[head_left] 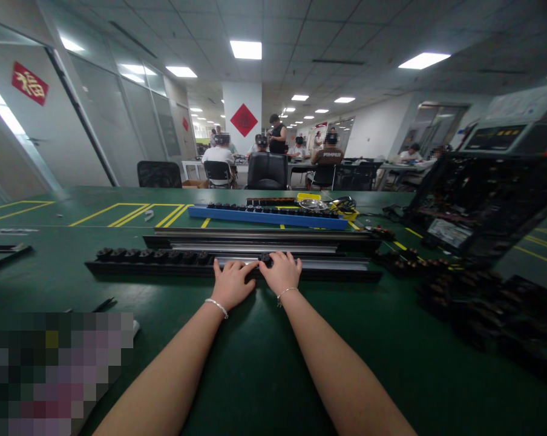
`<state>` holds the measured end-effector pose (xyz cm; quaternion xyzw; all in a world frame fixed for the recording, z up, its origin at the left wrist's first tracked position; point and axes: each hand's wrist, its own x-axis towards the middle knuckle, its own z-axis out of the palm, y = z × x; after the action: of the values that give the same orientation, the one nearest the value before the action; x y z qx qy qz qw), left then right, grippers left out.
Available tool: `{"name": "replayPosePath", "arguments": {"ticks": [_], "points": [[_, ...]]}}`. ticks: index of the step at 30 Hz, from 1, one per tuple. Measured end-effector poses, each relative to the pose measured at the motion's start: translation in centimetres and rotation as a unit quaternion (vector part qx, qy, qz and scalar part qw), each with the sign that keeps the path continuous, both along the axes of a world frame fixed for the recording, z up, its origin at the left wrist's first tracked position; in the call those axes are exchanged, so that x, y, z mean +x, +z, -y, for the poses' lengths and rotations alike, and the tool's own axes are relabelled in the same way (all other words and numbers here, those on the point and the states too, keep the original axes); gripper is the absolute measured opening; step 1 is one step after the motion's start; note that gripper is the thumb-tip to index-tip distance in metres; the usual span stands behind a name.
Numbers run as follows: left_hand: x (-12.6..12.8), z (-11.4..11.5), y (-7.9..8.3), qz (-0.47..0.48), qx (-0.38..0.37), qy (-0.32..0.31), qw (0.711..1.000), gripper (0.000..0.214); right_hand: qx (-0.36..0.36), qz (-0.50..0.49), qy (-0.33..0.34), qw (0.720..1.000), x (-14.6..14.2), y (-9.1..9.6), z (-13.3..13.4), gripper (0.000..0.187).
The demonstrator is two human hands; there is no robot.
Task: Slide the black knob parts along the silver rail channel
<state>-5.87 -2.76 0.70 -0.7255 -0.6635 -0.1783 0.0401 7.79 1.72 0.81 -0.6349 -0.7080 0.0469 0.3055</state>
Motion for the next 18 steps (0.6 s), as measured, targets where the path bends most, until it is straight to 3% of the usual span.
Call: {"name": "replayPosePath", "arguments": {"ticks": [18], "points": [[0.01, 0.08, 0.02, -0.009, 0.005, -0.003, 1.000, 0.048, 0.023, -0.028, -0.002, 0.999, 0.29, -0.07, 0.15, 0.030]]}}
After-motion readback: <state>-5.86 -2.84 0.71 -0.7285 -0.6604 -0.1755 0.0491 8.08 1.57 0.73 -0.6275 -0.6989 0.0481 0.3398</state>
